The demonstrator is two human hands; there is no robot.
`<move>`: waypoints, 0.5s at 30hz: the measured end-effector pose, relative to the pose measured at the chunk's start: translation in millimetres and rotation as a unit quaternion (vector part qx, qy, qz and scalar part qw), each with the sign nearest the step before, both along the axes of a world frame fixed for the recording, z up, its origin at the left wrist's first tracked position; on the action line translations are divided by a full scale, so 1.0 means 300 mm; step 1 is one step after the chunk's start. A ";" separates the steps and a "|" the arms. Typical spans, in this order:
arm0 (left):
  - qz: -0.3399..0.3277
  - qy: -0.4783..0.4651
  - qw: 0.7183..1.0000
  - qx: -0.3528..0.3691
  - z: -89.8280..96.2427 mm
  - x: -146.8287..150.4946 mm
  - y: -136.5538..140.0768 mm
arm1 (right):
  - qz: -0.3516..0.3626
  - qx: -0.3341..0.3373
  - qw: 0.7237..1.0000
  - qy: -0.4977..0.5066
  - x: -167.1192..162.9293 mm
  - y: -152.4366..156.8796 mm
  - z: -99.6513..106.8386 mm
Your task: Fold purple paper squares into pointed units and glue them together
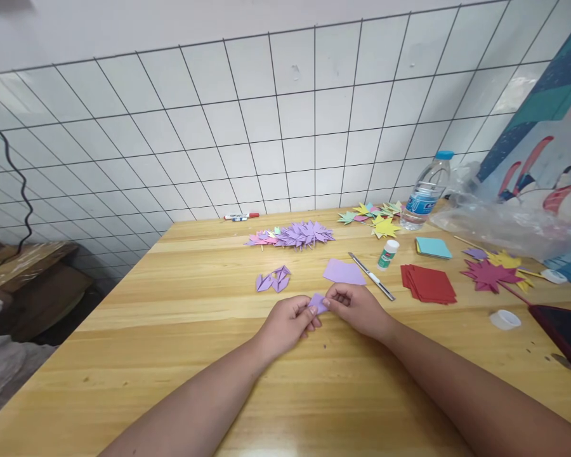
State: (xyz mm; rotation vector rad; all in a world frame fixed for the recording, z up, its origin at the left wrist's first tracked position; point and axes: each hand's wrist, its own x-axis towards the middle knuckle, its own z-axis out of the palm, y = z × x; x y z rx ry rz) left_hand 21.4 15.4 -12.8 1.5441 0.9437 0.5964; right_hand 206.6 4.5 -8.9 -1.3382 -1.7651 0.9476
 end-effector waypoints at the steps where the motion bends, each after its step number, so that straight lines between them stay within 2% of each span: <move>1: 0.000 0.001 1.000 0.000 -0.001 0.000 0.001 | 0.002 0.001 1.000 -0.001 0.000 0.000 0.000; 15: -0.003 0.002 1.000 -0.001 0.000 0.002 0.003 | 0.000 0.008 1.000 -0.016 0.001 -0.003 0.009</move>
